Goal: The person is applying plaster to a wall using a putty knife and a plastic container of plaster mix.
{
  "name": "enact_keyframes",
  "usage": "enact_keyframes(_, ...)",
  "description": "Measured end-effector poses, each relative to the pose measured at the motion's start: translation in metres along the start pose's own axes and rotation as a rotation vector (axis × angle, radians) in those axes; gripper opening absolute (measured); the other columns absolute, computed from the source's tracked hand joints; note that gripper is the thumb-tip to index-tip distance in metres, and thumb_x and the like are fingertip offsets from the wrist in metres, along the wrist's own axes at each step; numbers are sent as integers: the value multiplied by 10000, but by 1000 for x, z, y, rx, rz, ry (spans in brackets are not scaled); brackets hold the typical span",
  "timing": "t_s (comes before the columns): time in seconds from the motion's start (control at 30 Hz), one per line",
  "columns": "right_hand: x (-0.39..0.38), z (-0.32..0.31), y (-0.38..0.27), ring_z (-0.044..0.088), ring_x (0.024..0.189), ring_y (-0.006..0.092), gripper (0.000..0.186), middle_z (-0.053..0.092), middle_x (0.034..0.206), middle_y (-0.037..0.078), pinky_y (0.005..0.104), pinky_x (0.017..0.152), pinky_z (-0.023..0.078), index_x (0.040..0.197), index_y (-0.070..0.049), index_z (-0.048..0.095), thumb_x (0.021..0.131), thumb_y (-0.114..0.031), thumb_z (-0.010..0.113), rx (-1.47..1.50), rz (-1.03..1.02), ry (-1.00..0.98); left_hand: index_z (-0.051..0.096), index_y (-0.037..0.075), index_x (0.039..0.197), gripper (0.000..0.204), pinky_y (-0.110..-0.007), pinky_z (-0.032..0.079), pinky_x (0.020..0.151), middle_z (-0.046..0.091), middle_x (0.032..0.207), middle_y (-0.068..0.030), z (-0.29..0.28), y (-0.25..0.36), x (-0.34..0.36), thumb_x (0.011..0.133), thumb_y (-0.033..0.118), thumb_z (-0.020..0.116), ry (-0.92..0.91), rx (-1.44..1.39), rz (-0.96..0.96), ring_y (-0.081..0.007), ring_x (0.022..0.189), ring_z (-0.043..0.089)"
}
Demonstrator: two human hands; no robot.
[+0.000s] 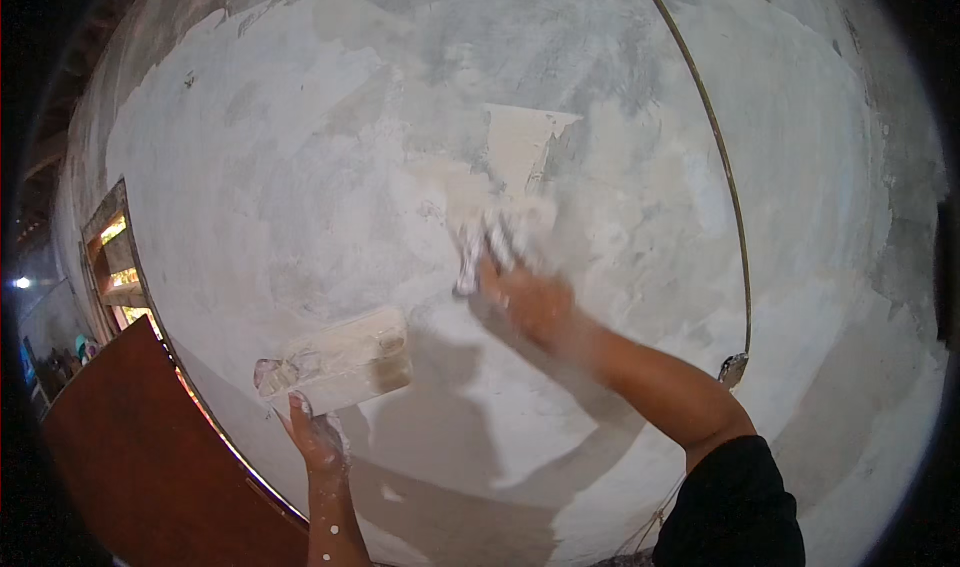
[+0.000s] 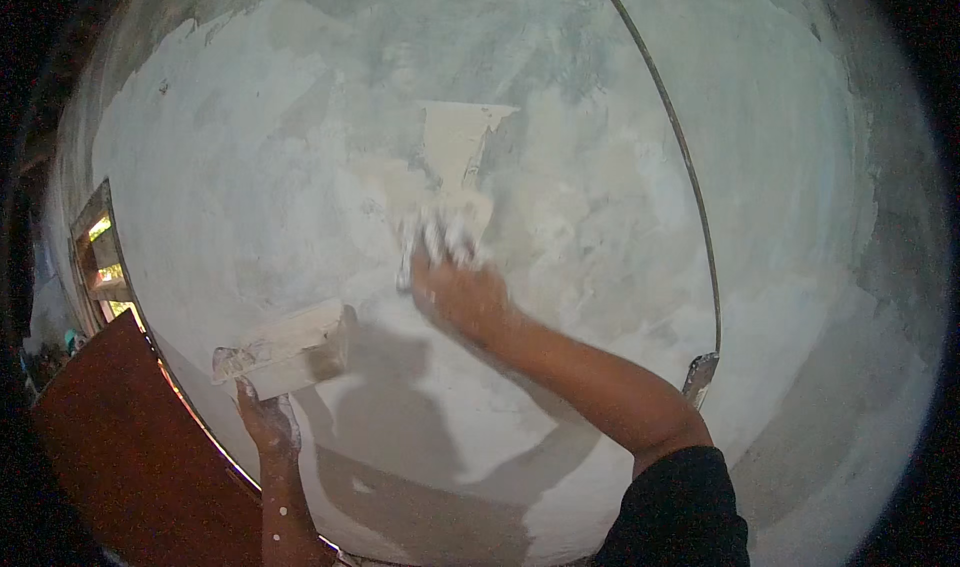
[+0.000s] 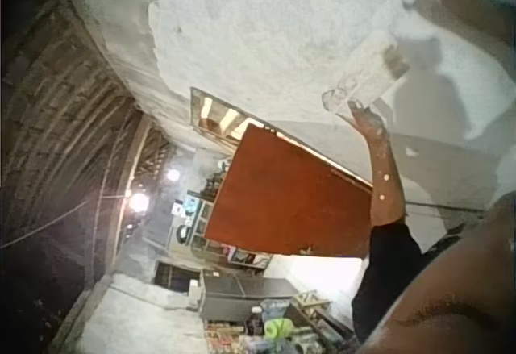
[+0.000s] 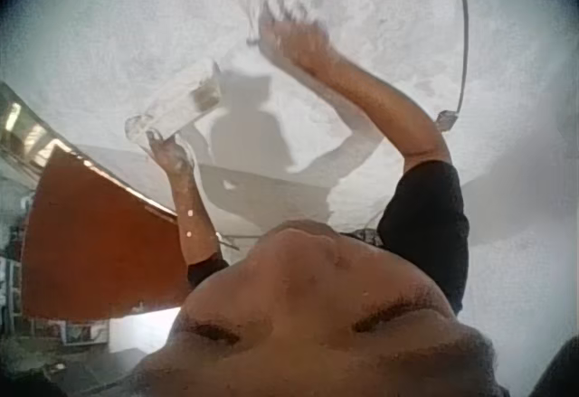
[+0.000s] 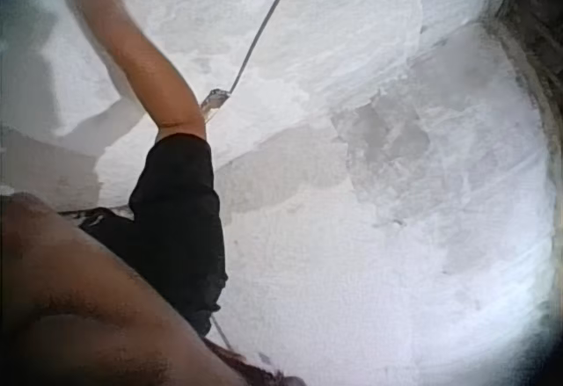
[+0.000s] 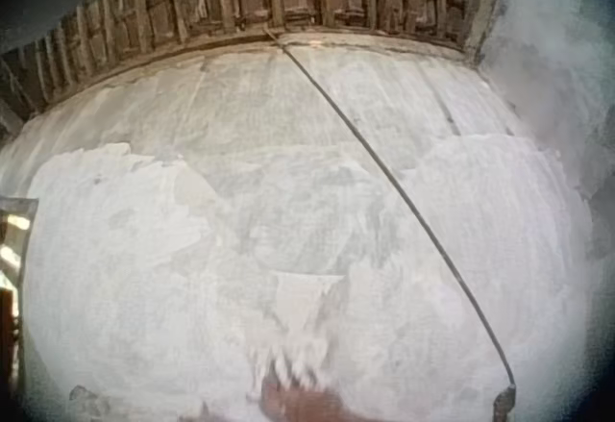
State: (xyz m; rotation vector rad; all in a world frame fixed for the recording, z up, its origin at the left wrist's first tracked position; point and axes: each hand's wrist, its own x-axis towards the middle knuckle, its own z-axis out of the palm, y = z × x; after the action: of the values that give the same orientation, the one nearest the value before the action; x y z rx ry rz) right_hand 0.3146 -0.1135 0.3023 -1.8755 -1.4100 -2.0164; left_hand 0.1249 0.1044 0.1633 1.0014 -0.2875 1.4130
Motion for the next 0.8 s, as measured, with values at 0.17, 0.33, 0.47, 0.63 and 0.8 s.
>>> enact_keyframes(0.17,-19,-38,-4,588,964,275,465,557,1166,120,396,725,503,1200,-118,491,743,-112,580,377,109,-513,257,0,1352,620,-422,257,1050,369,1343,-155,-11,7,5,904,389,437,31,47,-38,-277,1237,363)
enact_keyframes(0.33,43,-56,90,603,708,297,179,641,825,128,349,643,487,941,-34,612,763,-48,587,221,209,331,240,8,1361,631,-422,268,1046,362,1350,-152,-10,6,3,902,391,441,-24,62,-48,-278,1230,372)
enact_keyframes(0.47,94,-65,136,594,821,345,216,628,841,158,406,695,487,926,-53,621,714,-93,607,66,150,497,211,52,1381,614,-434,312,1013,374,1338,-146,0,-5,-2,901,352,447,13,65,-125,-283,1218,383)
enact_keyframes(0.63,126,-79,141,560,908,340,204,620,947,181,413,804,445,905,7,629,747,-116,588,-13,375,-85,82,69,1414,775,-414,223,1050,247,1404,-158,7,-14,-4,801,178,544,30,-5,-254,-297,1275,291)
enact_keyframes(0.8,123,-72,117,585,897,329,171,632,887,197,398,777,468,855,12,651,731,-85,584,45,298,-147,122,73,1390,834,-415,266,1020,333,1316,-140,14,-32,-8,739,271,604,-80,-65,-208,-282,1219,341)
